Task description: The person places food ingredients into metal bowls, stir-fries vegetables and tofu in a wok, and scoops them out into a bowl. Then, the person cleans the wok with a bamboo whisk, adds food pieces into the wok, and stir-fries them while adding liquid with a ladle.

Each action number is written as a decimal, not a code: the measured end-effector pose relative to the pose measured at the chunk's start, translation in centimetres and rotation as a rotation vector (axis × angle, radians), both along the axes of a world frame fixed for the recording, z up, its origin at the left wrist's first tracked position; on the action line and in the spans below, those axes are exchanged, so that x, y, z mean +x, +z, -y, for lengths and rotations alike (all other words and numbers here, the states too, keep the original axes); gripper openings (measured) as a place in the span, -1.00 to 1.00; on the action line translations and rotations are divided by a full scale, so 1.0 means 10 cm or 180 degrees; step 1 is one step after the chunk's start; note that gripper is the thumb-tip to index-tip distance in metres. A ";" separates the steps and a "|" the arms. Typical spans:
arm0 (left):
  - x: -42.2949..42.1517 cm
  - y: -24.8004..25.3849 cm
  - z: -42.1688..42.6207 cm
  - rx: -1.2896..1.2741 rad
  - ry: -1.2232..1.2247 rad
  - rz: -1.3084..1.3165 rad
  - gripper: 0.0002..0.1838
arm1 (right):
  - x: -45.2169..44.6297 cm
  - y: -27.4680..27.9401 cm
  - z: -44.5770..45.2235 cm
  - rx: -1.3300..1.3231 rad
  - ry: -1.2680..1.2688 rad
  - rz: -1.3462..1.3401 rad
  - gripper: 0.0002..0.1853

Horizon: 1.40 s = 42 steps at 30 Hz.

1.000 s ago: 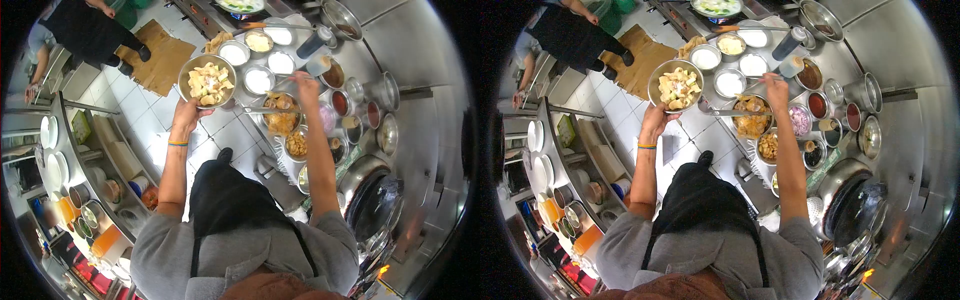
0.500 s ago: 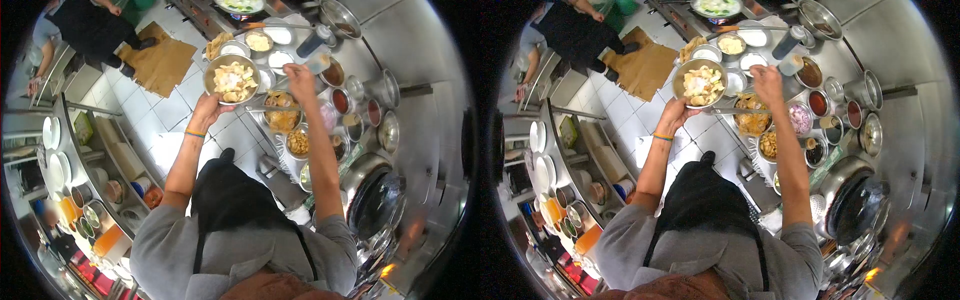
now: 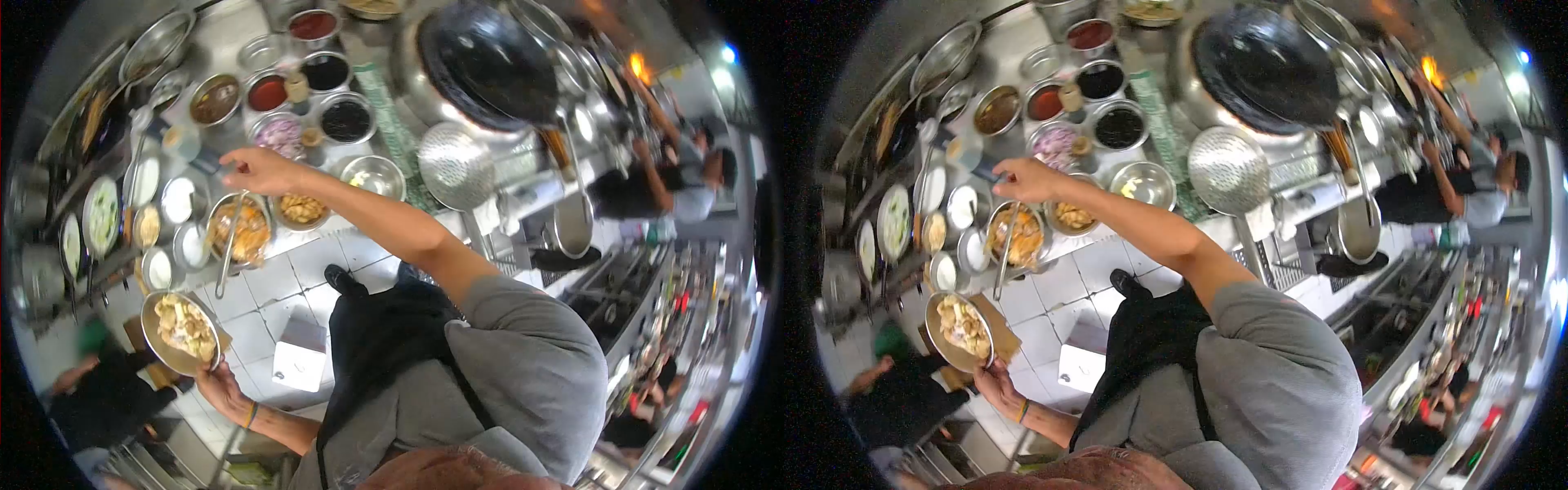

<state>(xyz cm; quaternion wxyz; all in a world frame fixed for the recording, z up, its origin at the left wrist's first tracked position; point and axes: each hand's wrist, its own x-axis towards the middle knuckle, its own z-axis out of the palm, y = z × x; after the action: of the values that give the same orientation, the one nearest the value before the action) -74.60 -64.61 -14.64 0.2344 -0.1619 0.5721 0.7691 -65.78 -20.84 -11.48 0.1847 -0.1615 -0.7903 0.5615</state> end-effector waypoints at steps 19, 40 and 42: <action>2.70 0.67 -1.69 0.0310 -0.1618 0.0484 -0.86 | 8.70 -1.16 -1.61 0.1733 -0.4596 0.2586 -0.51; 3.98 0.84 -3.49 0.0256 -0.2444 0.0633 -0.84 | 8.46 -1.59 1.39 -0.1553 -0.5420 0.0052 -0.72; 3.92 0.72 -3.76 0.0388 -0.2421 0.0592 -0.80 | 8.46 -1.25 1.34 -0.1698 -0.5662 0.0142 -0.65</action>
<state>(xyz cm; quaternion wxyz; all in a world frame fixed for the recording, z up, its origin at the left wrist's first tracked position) -35.35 -27.04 -7.39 0.5626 0.0067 0.5209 0.6420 18.77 -34.23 -23.98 0.4889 -0.7560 -0.2238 0.3732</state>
